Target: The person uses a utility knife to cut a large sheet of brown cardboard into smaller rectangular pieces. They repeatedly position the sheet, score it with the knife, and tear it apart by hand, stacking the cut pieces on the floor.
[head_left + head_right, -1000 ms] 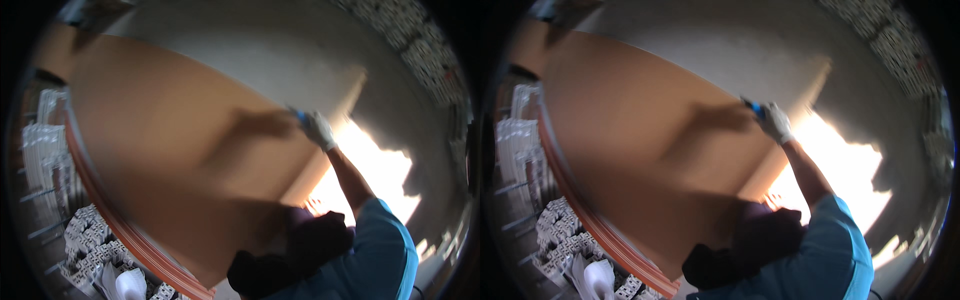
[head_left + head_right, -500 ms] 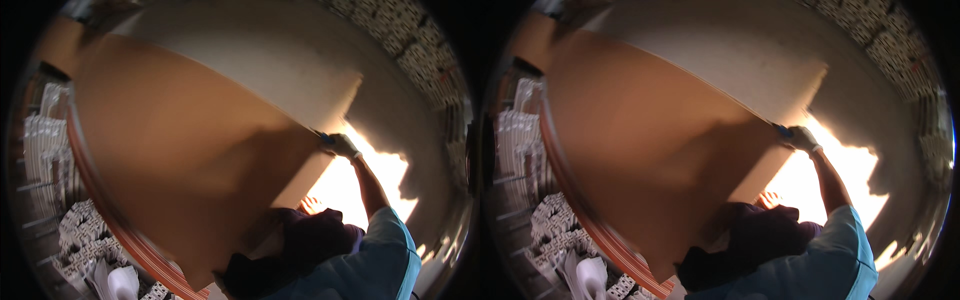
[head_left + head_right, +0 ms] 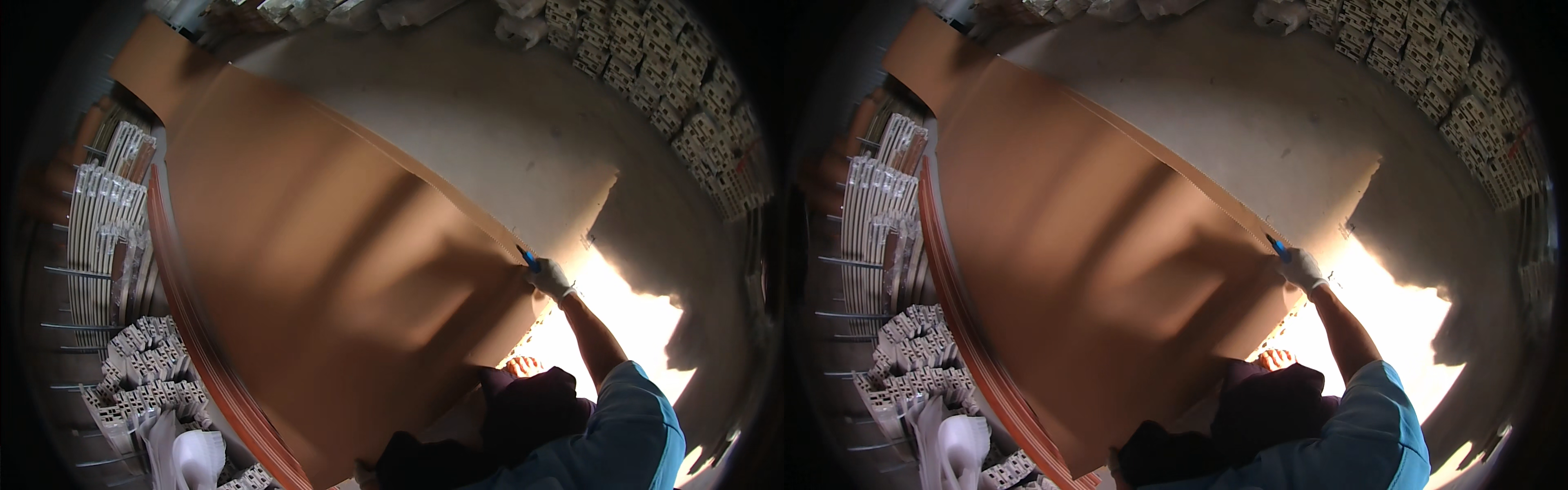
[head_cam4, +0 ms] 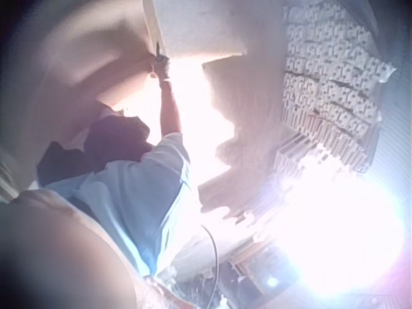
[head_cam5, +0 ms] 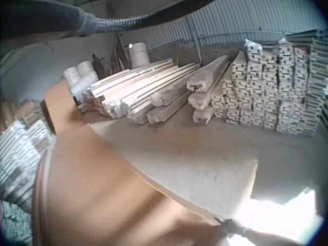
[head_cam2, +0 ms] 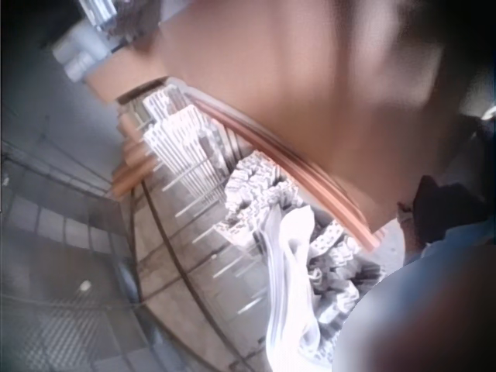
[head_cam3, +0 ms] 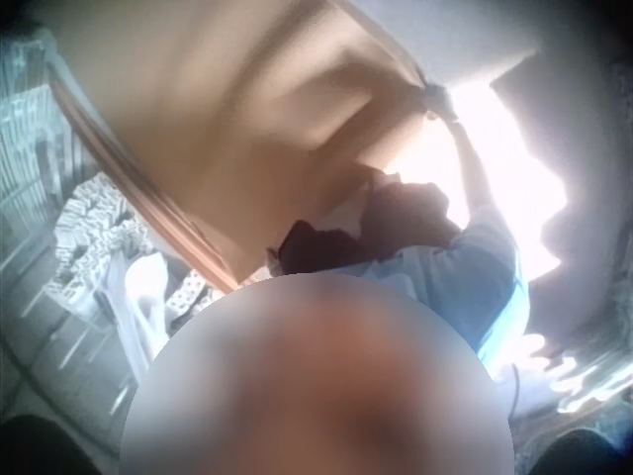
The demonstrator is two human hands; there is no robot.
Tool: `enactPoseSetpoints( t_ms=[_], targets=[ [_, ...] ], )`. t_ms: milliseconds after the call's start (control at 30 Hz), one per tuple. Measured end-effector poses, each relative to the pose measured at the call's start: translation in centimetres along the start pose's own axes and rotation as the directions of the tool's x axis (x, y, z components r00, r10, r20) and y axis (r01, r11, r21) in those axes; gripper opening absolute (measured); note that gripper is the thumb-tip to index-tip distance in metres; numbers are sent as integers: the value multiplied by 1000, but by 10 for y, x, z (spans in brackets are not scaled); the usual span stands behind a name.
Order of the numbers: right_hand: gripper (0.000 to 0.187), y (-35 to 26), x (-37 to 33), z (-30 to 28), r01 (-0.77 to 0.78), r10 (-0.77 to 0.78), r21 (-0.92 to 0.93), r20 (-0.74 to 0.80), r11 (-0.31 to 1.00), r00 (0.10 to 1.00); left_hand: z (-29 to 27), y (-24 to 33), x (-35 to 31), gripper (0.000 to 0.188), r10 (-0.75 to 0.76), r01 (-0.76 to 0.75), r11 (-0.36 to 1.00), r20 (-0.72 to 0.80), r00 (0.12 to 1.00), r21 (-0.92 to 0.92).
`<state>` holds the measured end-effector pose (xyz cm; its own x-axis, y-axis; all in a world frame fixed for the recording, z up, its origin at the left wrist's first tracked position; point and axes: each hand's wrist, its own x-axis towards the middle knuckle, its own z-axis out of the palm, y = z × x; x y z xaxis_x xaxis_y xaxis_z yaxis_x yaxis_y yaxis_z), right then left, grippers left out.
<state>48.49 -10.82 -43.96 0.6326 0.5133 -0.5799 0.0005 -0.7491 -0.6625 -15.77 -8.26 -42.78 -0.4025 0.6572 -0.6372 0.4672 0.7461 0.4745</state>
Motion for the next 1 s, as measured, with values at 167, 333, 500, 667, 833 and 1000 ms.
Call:
enactPoseSetpoints(
  t_ms=[167, 333, 500, 667, 833, 1000],
  targets=[
    [17, 26, -15, -8, -24, 22, -31, -47, 999, 999, 4, -3, 4, 32, -23, 23, 999, 5, 1000, -23],
    [13, 31, -9, -13, 52, -88, -161, -223, 986, 971, 11, 1, 7, 32, -25, 26, 999, 36, 999, -26],
    [15, 22, -9, -24, 29, -72, -192, -225, 981, 972, 16, 4, 11, 32, -21, 25, 998, 73, 997, -53],
    [22, 25, 2, -24, 45, -104, -321, -167, 946, 981, 20, 7, 20, 32, 7, 0, 998, 105, 994, -59],
    [25, 28, 8, -28, 2, -68, -444, -133, 896, 989, 24, 12, 30, 32, 11, -3, 998, 132, 991, -68],
    [20, 12, 6, -33, -18, -47, -493, -119, 870, 992, 25, 12, 32, 33, 4, 7, 997, 137, 991, -80]
  ],
)
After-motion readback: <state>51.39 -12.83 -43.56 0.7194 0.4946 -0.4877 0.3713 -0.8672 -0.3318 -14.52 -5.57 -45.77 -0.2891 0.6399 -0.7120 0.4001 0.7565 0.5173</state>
